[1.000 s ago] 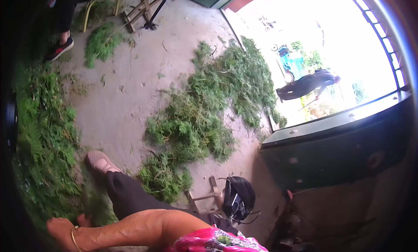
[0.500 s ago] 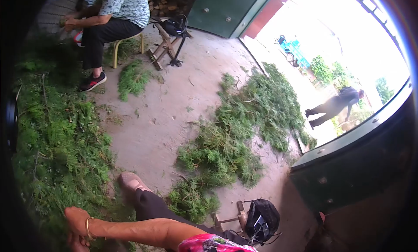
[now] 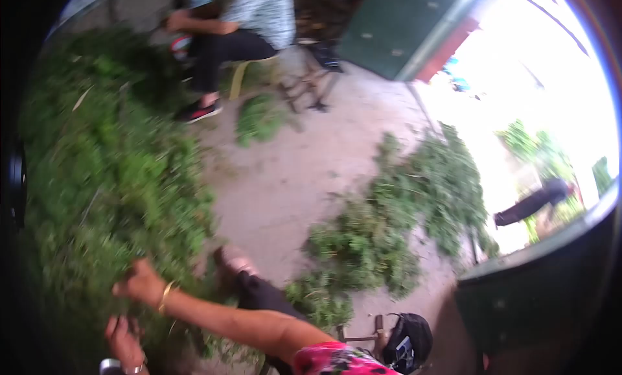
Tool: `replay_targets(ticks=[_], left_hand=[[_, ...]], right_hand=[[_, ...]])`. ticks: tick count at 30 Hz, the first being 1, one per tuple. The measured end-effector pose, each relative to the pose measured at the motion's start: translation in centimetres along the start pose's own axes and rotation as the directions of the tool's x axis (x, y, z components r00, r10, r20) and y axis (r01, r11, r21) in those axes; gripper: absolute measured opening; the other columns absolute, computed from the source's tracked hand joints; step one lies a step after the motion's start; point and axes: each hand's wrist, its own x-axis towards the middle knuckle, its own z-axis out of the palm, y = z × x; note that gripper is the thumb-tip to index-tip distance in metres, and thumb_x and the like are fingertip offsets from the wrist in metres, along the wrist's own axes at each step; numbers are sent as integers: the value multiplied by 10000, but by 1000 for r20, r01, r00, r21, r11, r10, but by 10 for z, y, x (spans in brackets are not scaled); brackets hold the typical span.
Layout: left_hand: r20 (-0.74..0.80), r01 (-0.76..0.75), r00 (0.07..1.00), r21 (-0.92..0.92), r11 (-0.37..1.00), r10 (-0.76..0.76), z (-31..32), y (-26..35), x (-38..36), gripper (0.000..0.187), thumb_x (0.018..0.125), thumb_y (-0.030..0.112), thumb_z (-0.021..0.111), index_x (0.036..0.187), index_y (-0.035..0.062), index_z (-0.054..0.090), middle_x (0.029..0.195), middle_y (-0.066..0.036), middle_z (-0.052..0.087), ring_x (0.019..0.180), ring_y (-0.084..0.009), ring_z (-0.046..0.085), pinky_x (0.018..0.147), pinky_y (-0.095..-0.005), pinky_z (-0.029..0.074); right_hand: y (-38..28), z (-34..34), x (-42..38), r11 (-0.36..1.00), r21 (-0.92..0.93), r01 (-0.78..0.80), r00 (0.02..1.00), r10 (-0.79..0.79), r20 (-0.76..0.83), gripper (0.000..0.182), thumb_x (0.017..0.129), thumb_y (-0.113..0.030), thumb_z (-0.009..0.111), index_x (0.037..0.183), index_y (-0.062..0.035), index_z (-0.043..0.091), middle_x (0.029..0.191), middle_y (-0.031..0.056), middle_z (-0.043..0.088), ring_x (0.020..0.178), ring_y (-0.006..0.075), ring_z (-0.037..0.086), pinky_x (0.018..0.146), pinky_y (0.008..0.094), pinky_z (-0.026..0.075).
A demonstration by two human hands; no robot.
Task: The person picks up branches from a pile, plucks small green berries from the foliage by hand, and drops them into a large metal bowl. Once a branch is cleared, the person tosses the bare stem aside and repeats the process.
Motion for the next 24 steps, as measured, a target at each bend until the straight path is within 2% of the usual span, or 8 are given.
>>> replay_targets(ticks=[1,2,3,6,10,12,17,24], left_hand=[[-217,19,976,-82,996,-36,8,-4,-2,181,827,94,535,1006,72,531,772,-12,547,639,-110,535,505,-288,463],[-128,44,990,-154,987,-64,3,-2,0,166,821,73,553,987,70,554,771,-7,545,649,-103,529,478,-266,436],[-85,28,995,-278,960,-54,-2,-5,6,169,805,-12,552,970,19,573,889,-76,607,694,-139,550,550,-268,473],[-146,-47,989,-325,945,-1,-8,-1,1,91,779,-21,608,861,13,589,788,-83,609,598,-147,547,514,-244,434],[-116,-58,993,-199,978,35,-22,11,-2,142,822,99,598,829,-43,589,613,-85,548,474,-107,422,524,-295,471],[-96,-77,994,-188,979,60,-27,15,-6,142,825,98,596,829,-44,593,621,-86,553,481,-107,432,521,-286,462],[-131,-159,981,-110,981,145,-31,15,-9,114,812,65,613,714,12,594,624,-70,594,510,-105,515,451,-210,337],[23,-224,975,54,973,223,-37,19,-16,117,794,33,610,688,-12,588,618,-55,590,512,-64,466,472,-206,358]], right_hand=[[-9,0,-4,997,71,-32,999,35,-40,379,708,-78,710,1012,90,556,674,41,591,603,83,511,530,263,445],[-4,-3,2,997,78,5,1000,-5,-5,584,706,-65,723,1181,115,435,826,74,625,683,108,569,609,269,486],[3,-3,3,985,169,-11,996,26,-87,451,722,-193,737,996,105,539,723,58,594,598,121,543,508,278,453],[-9,-1,3,959,268,-96,986,129,-109,380,801,-259,674,994,54,577,812,59,622,694,126,581,579,268,478],[-9,-6,17,985,91,-149,956,167,-240,310,836,-247,631,982,25,602,798,52,630,723,130,590,596,251,474],[-11,-8,19,995,-100,-15,961,-14,-277,300,852,-244,608,978,29,605,818,68,640,720,143,605,610,248,483],[-15,-8,20,995,22,-99,976,101,-191,301,880,-251,563,967,33,612,817,80,645,711,160,623,622,257,500],[-26,-5,17,973,-162,-163,985,170,27,385,857,-362,582,1000,-8,630,797,44,643,633,91,555,527,213,419]])
